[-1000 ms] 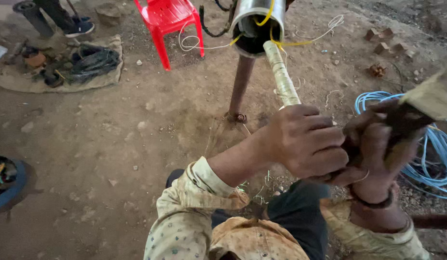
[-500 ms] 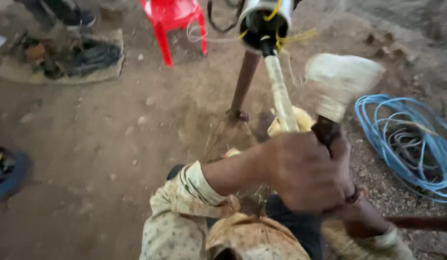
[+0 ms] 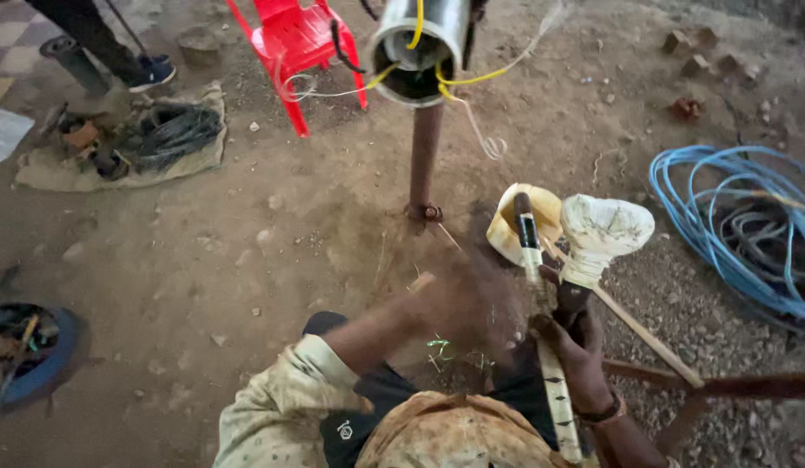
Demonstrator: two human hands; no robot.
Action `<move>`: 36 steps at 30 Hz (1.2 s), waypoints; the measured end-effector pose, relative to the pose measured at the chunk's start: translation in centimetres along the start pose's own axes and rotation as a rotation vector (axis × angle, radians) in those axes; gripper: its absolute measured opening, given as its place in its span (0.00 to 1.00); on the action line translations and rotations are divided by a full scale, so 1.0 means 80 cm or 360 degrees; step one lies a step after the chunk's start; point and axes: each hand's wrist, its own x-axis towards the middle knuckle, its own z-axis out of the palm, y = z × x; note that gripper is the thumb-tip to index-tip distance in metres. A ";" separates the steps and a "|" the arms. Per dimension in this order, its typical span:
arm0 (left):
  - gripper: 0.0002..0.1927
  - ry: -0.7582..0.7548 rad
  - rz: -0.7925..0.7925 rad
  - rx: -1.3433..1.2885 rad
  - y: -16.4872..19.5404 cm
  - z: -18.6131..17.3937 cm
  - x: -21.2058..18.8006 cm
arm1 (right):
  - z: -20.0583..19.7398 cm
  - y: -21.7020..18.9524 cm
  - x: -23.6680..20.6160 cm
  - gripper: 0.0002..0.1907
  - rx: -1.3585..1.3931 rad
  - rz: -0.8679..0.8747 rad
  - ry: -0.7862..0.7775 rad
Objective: The person sits on the ground and works on a metal pipe. They pull a green string from the pipe opening, then use a hammer to drive a wrapped rod into the pipe. The person repeatedly hammers the rod while holding the pipe steady.
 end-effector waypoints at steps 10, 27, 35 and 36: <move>0.08 0.2147 -0.1291 -0.1254 -0.160 -0.009 0.102 | -0.051 0.047 -0.019 0.30 -0.0191 0.0160 0.0180; 0.30 0.0659 -0.0857 0.0699 -0.179 -0.118 0.084 | -0.032 0.004 0.016 0.34 -0.0265 0.0117 -0.0228; 0.20 0.1336 -0.0378 0.0335 -0.057 -0.141 0.090 | 0.079 -0.117 0.091 0.35 -0.0010 -0.0378 -0.0493; 0.18 0.1336 -0.0148 0.0310 -0.033 -0.134 0.091 | 0.095 -0.131 0.101 0.34 -0.0055 -0.0416 -0.0495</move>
